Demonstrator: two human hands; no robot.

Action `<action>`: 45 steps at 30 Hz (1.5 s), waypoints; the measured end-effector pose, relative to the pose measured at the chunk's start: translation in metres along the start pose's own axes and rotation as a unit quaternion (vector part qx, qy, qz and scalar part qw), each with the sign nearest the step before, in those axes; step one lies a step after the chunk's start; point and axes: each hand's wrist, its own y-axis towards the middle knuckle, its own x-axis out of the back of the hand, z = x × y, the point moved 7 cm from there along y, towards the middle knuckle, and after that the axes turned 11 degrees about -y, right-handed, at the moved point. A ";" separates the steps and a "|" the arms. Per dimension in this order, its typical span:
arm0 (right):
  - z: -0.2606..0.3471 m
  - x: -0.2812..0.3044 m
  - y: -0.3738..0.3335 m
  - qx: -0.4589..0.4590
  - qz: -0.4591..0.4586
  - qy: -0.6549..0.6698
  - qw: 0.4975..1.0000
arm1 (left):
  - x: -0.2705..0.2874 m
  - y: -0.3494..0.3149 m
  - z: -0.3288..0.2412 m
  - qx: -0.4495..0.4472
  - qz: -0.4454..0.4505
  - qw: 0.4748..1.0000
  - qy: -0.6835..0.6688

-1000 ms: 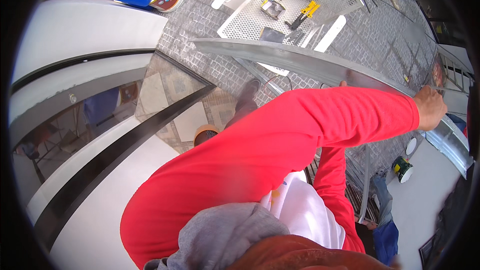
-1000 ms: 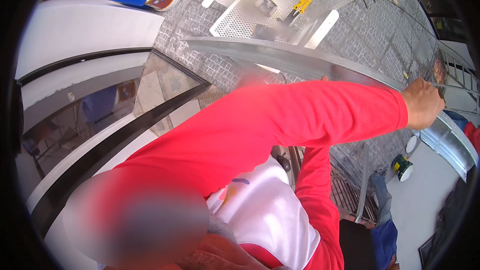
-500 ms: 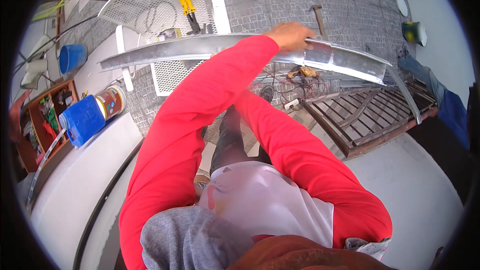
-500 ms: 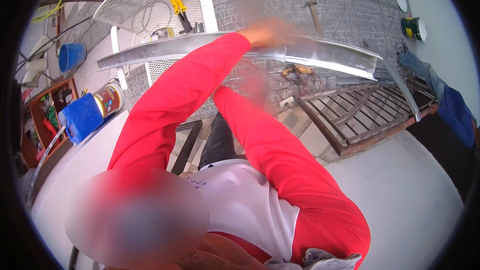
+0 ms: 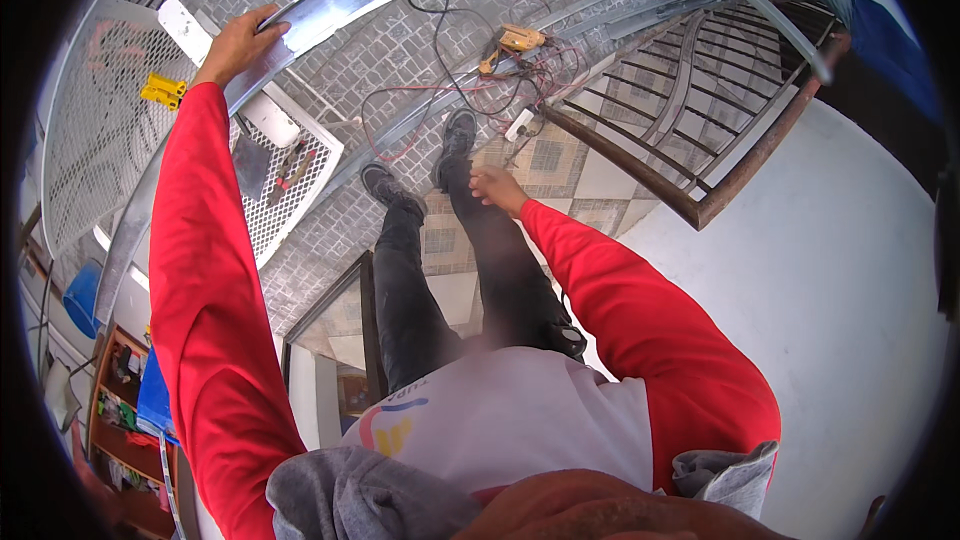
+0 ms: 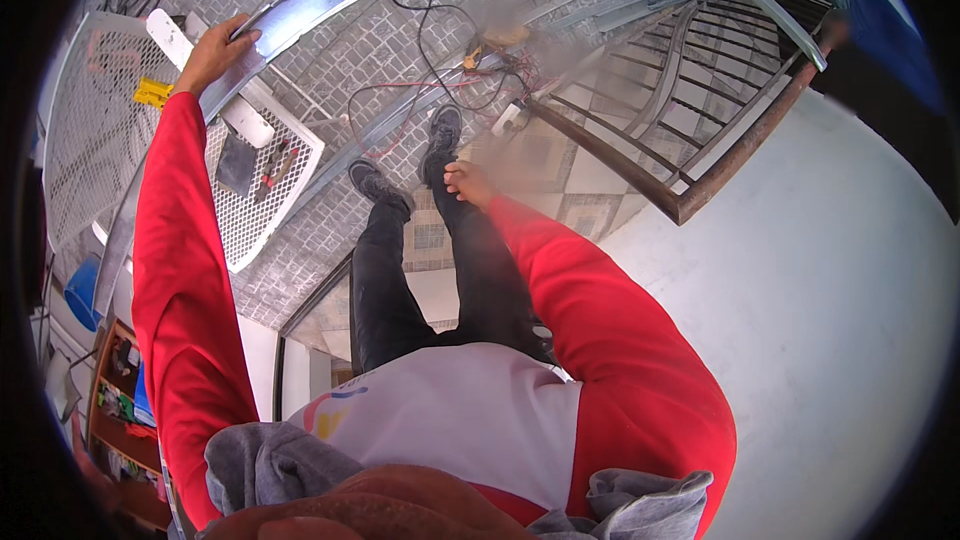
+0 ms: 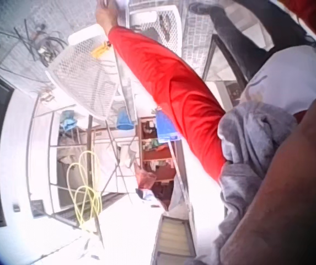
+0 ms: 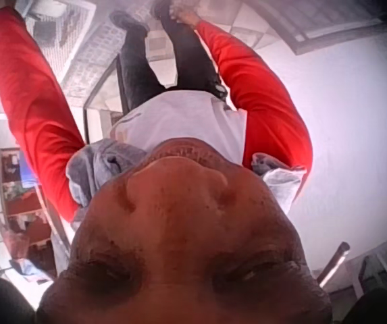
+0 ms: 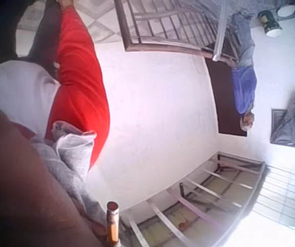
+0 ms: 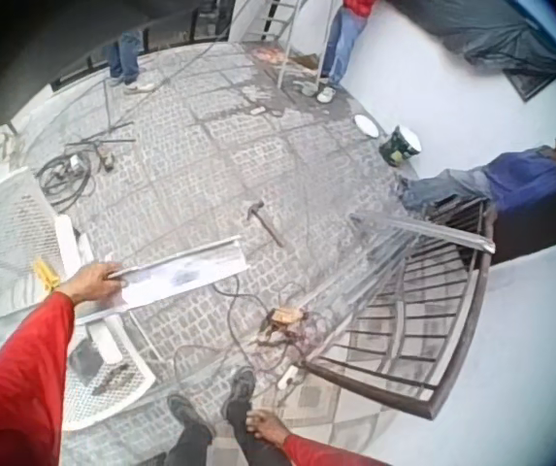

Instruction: The person positions a long metal bar on a metal frame with assistance from another worker, then uses a utility knife to trim the bar. They later use a power drill to fasten the bar to the frame.

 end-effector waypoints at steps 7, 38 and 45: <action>-0.060 0.160 0.140 -0.022 -0.112 -0.081 0.990 | 0.019 -0.012 0.020 0.093 -0.074 0.993 0.003; 0.005 0.244 0.334 0.192 -0.149 -0.777 0.581 | -0.137 -0.093 -0.079 -0.103 -0.100 0.966 0.215; 0.137 0.211 0.238 0.162 -0.054 -0.848 0.502 | -0.135 -0.106 -0.072 -0.137 -0.130 0.964 0.187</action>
